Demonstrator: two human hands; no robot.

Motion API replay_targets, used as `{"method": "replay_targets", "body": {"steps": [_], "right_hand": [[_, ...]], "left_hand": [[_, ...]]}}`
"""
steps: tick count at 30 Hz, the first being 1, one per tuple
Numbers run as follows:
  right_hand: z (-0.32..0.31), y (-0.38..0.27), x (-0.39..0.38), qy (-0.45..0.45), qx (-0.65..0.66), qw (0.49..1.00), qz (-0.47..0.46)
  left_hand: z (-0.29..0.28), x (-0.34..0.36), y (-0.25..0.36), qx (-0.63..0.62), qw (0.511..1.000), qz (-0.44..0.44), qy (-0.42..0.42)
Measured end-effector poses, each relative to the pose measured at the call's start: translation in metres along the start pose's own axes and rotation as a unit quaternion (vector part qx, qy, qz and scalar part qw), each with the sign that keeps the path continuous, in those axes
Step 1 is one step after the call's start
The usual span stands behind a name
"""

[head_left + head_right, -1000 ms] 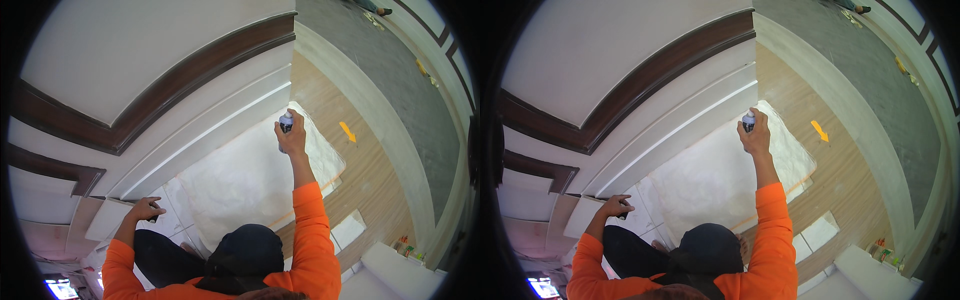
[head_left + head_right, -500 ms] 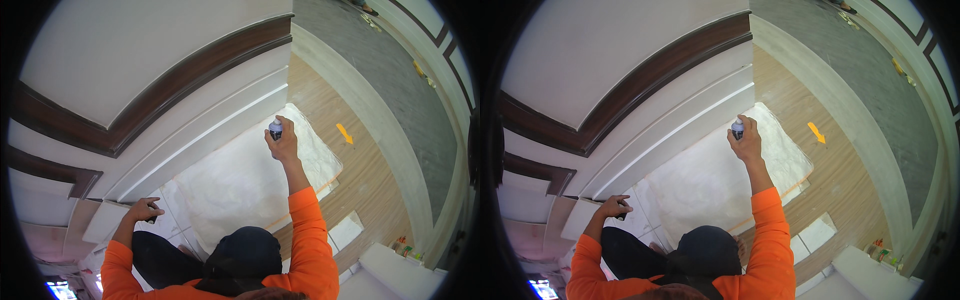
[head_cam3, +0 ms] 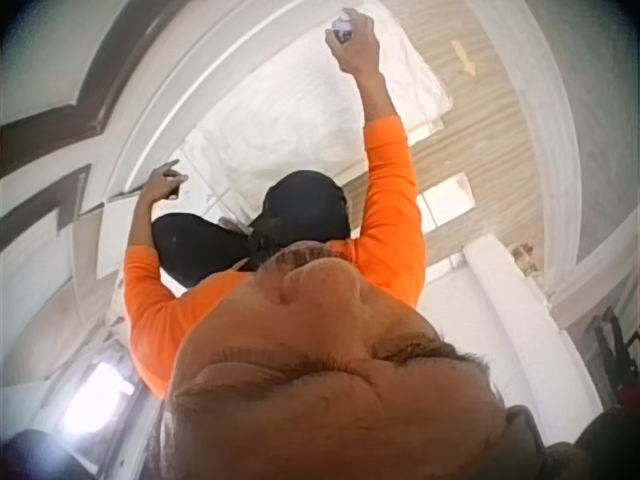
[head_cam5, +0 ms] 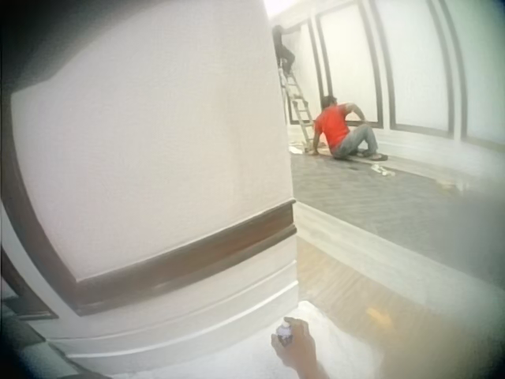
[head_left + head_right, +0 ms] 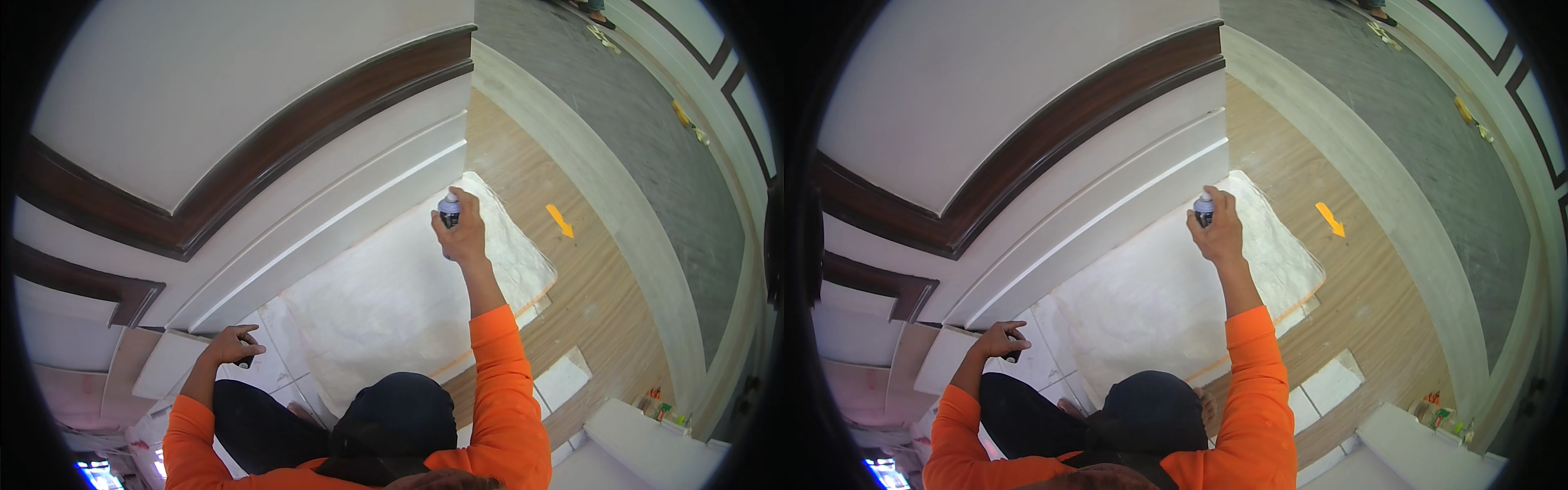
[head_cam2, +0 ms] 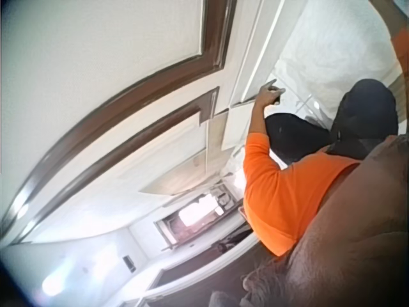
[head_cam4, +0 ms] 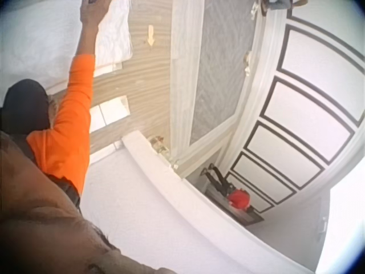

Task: The person retrieves a white drop cloth and places it on the floor near a wall. Then, using a spray can, the person applies white paint to the lower wall trim and adjacent floor area. The person moves along the wall to cover additional sections before walking away.

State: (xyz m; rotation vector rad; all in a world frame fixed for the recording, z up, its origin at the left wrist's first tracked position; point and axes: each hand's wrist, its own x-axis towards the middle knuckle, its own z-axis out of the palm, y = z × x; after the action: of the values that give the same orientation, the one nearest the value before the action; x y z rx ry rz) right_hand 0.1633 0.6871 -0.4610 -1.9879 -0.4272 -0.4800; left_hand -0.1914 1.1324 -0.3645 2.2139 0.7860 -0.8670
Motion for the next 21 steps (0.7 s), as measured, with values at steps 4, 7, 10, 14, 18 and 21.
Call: {"method": "replay_targets", "body": {"steps": [4, 7, 10, 14, 18, 21], "right_hand": [[-0.001, -0.003, 0.009, 0.011, -0.014, 1.0, 0.011], [-0.005, 0.0, 0.017, 0.043, -0.027, 0.998, 0.042], [-0.006, 0.002, 0.012, 0.071, -0.029, 0.996, 0.034], [0.0, -0.005, 0.002, -0.01, -0.007, 1.0, 0.027], [-0.002, 0.001, 0.006, 0.024, -0.018, 0.997, 0.064], [-0.009, 0.007, 0.012, 0.089, -0.037, 0.989, 0.109]], "left_hand": [[0.0, -0.002, 0.004, 0.001, 1.0, 0.006, 0.003], [0.0, -0.001, 0.002, 0.001, 1.0, 0.004, 0.001], [-0.001, -0.005, 0.004, 0.004, 1.0, 0.006, 0.002], [-0.001, -0.008, 0.007, -0.013, 1.0, -0.006, 0.0], [0.0, -0.005, 0.004, -0.023, 1.0, 0.005, -0.001], [-0.001, -0.008, 0.008, -0.026, 1.0, 0.01, -0.003]]}}
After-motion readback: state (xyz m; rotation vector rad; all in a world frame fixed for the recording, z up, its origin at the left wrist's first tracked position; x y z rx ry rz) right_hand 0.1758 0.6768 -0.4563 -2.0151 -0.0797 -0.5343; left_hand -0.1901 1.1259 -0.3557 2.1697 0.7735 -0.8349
